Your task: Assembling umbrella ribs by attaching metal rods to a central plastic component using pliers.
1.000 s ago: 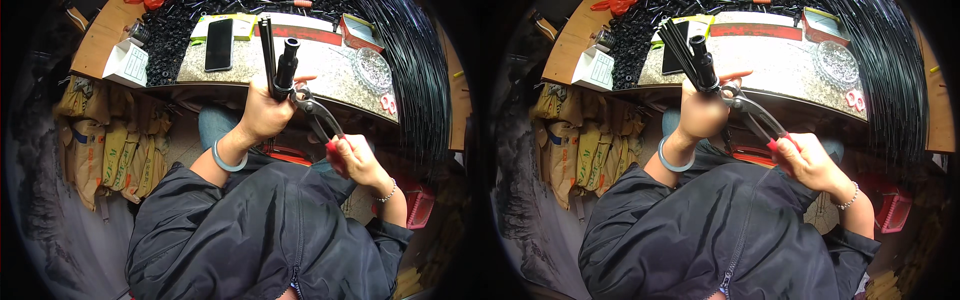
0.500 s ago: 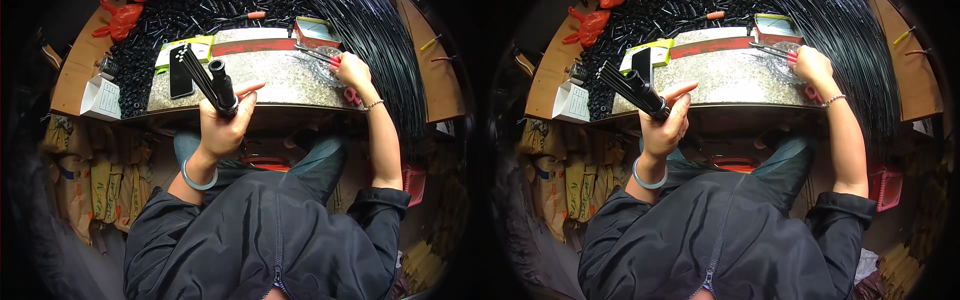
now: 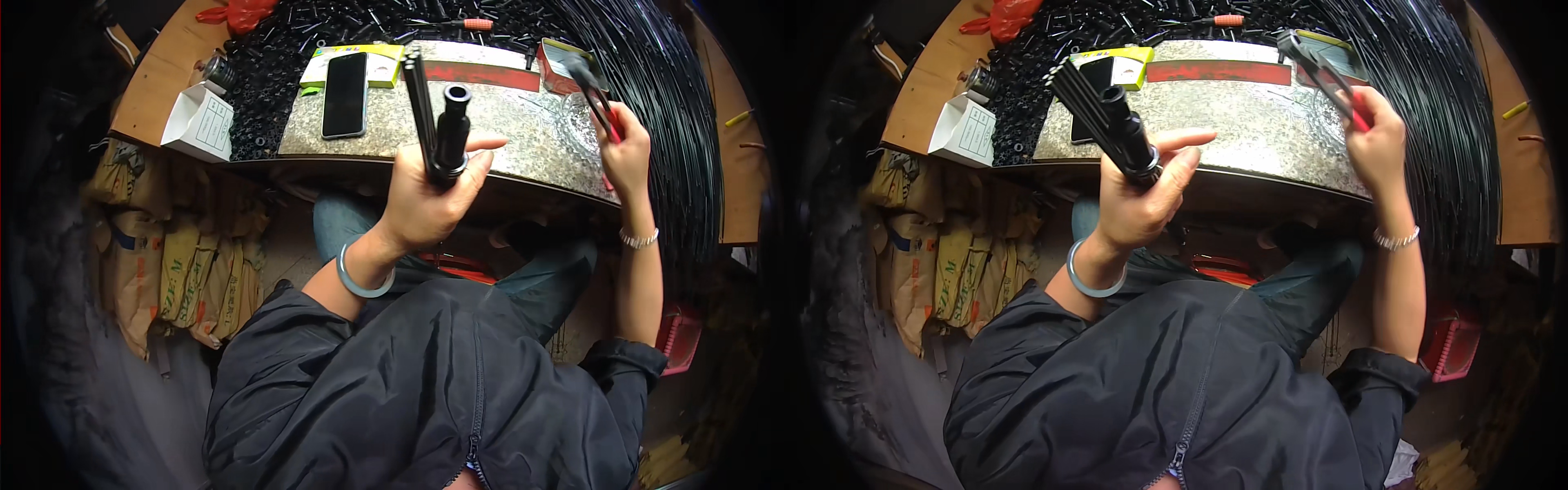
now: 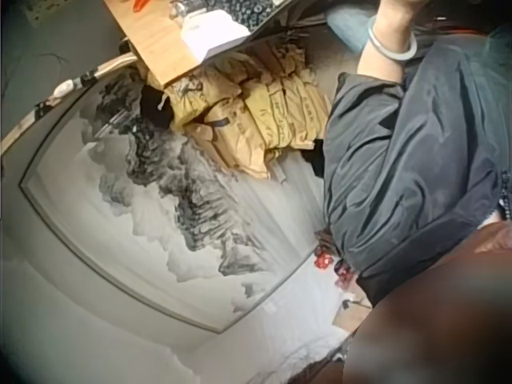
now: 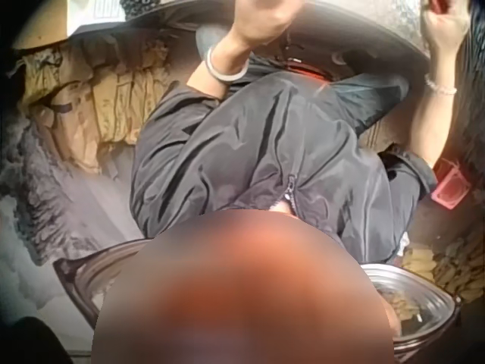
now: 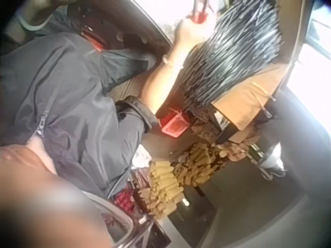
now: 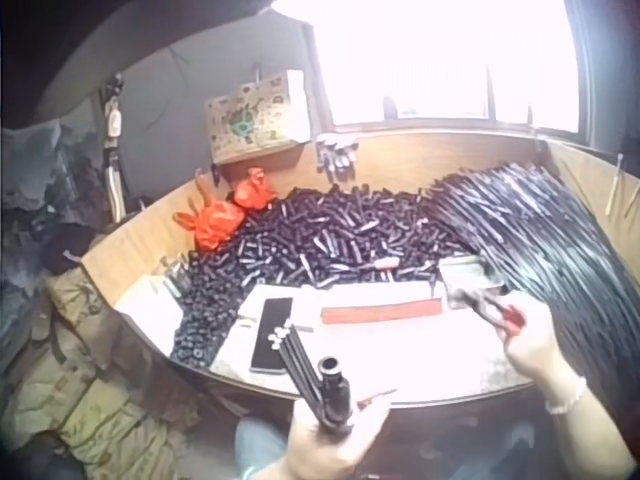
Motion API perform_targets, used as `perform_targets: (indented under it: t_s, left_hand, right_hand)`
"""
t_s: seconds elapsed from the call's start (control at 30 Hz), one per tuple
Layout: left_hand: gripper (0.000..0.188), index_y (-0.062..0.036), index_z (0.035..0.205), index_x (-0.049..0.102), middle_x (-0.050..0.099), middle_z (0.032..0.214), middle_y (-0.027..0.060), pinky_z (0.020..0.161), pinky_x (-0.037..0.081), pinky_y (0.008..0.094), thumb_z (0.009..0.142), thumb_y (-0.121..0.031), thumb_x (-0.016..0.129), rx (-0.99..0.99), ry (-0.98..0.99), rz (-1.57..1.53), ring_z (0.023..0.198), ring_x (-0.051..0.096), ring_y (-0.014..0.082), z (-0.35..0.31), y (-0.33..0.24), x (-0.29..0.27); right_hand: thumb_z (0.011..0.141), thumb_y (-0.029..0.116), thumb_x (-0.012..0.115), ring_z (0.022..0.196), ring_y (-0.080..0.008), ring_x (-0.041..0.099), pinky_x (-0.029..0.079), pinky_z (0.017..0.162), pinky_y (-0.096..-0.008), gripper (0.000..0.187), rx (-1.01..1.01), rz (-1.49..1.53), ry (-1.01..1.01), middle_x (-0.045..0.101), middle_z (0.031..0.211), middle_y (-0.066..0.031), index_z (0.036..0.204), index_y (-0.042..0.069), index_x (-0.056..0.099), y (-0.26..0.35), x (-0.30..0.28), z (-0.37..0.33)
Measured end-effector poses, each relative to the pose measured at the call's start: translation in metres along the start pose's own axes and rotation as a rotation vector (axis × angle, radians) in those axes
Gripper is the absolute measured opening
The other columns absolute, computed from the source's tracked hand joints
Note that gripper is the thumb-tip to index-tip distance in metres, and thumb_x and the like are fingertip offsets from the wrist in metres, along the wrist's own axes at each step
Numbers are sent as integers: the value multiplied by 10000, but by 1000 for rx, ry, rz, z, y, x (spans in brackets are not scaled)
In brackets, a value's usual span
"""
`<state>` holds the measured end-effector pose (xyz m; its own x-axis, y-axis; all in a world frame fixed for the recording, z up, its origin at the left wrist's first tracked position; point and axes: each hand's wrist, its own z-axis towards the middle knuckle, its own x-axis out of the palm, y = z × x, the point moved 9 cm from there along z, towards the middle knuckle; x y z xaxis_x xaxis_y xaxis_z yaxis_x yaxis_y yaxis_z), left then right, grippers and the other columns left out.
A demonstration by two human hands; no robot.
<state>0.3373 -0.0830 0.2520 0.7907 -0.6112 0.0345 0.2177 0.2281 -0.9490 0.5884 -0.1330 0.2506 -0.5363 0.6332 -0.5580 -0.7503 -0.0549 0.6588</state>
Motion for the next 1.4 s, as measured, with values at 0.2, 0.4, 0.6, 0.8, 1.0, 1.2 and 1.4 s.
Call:
perform_targets:
  t_s: [0.2, 0.4, 0.6, 0.8, 1.0, 1.2, 1.4]
  left_hand:
    - [184, 51, 1021, 610, 579, 676, -4, 534, 428, 183, 861, 2, 535, 106, 47, 58, 595, 529, 40, -2, 4, 9]
    - [121, 50, 923, 631, 630, 730, 47, 569, 461, 208, 828, -16, 591, 84, -3, -84, 657, 569, 58, -7, 3, 6]
    - [99, 47, 901, 634, 635, 800, 70, 643, 473, 230, 819, 4, 601, -41, 35, -170, 736, 589, 88, -16, -4, 3]
    - [102, 33, 900, 641, 637, 783, 55, 624, 467, 222, 821, 10, 582, -80, 11, -158, 715, 584, 77, -15, -6, 1]
    - [258, 93, 1095, 549, 535, 701, 0, 546, 377, 181, 882, -51, 527, 139, 33, -73, 627, 482, 39, -10, -13, 6]
    - [454, 126, 1114, 512, 628, 915, 122, 704, 493, 261, 871, -250, 589, 164, 127, -116, 807, 599, 139, -14, -8, 2]
    - [168, 45, 981, 635, 654, 818, 85, 621, 494, 226, 841, 2, 553, 170, -38, -229, 710, 596, 88, -12, -17, 0]
  right_hand:
    - [646, 46, 709, 608, -189, 567, 444, 548, -279, 183, -553, 345, -115, 583, 721, -83, 806, 9, 628, 161, 25, -65]
    - [688, 44, 716, 631, -184, 577, 451, 545, -270, 212, -537, 369, -227, 590, 734, -86, 874, 7, 620, 158, 28, -75]
    - [691, -16, 716, 624, -186, 585, 469, 550, -265, 188, -469, 437, -233, 605, 726, -101, 853, -5, 623, 152, 31, -71]
    - [688, -30, 696, 616, -186, 578, 467, 548, -276, 177, -574, 356, -311, 600, 720, -91, 841, 10, 617, 157, 24, -77]
    - [700, 48, 721, 591, -176, 551, 427, 520, -288, 229, -686, 451, -290, 571, 706, -39, 899, 56, 608, 178, 38, -85]
    - [703, 101, 729, 607, -171, 566, 428, 523, -283, 226, -692, 460, -330, 587, 711, -37, 889, 62, 608, 181, 42, -83]
    - [692, 96, 729, 593, -169, 561, 425, 531, -279, 203, -650, 456, -284, 586, 694, -37, 850, 60, 606, 182, 47, -78]
